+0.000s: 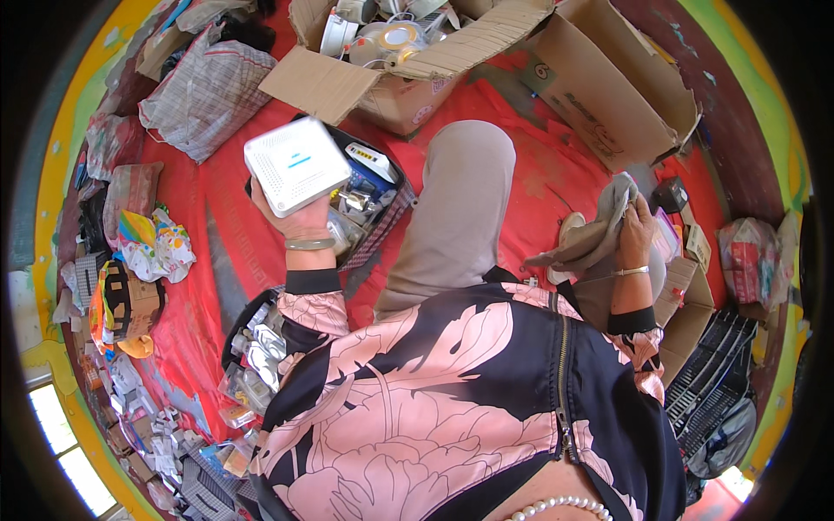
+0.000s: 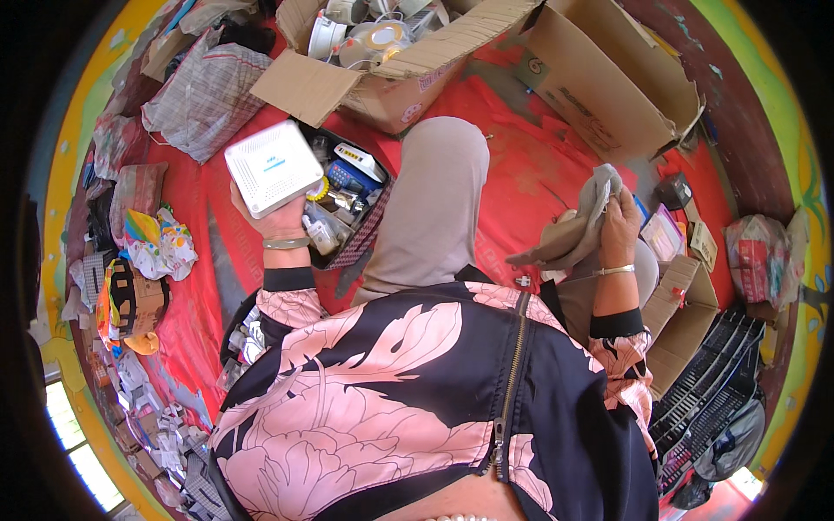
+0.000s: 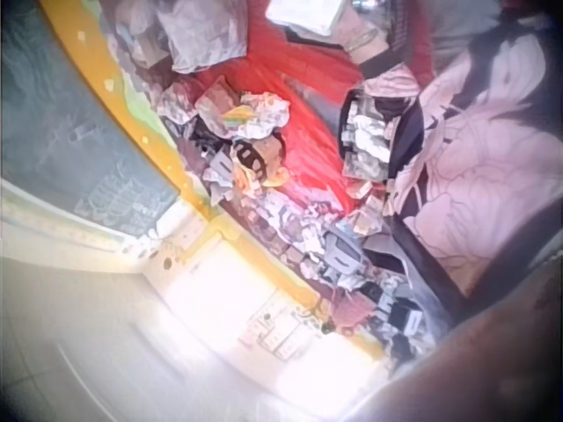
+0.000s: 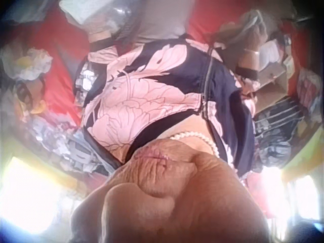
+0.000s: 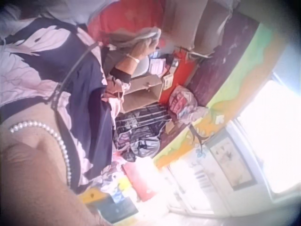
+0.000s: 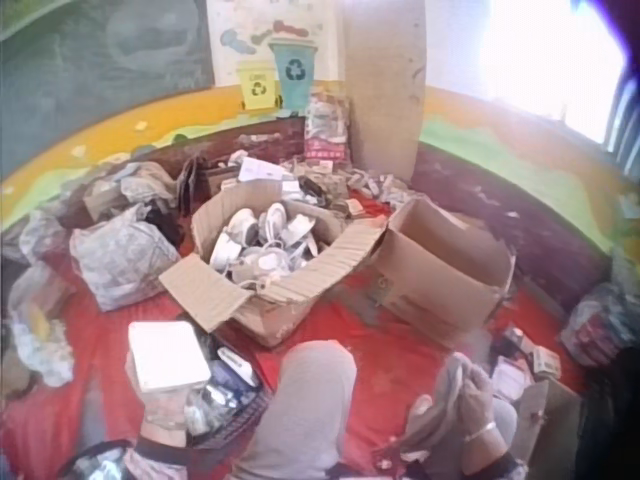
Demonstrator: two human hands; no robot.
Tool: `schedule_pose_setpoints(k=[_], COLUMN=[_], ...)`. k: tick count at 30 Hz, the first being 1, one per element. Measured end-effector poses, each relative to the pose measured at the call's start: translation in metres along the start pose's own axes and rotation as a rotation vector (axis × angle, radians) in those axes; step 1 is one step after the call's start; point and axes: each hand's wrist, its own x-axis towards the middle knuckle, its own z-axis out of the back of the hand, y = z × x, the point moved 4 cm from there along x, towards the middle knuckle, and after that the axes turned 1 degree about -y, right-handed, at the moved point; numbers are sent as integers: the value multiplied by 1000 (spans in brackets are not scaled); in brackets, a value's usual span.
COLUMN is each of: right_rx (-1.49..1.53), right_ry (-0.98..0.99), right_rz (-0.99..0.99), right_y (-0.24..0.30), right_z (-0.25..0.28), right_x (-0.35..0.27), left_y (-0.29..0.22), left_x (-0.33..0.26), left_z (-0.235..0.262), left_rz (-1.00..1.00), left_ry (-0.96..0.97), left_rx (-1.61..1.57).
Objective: The person wipes a white electronic device, a blue box, a black box containing a bulb, and a white light fixture with a cloth.
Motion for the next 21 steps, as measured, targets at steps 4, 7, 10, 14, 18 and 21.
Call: schedule_pose_setpoints(k=[4,7,10,14,18,21], right_rx=[-4,-87,-92,-145,-187,-245], right_ry=[57,68,49,53,64,44], right_rz=[-58,-58,-79,-102,-106,-101], right_y=[-18,-19,-19,-28,-38,-40], right_z=[-4,-6,-11,-13,-11,-7], right_x=[7,8,10,15,16,11], left_y=[-13,-5,-6,18,37,56], left_x=[26,72,103,134,152,161], left_z=[92,178,171,206,248,251], left_rz=[-42,-15,19,579,891,804], left_ry=[-264,-467,-455,-472,-427,-283], left_rx=[164,492,1757,2376,2386,2548])
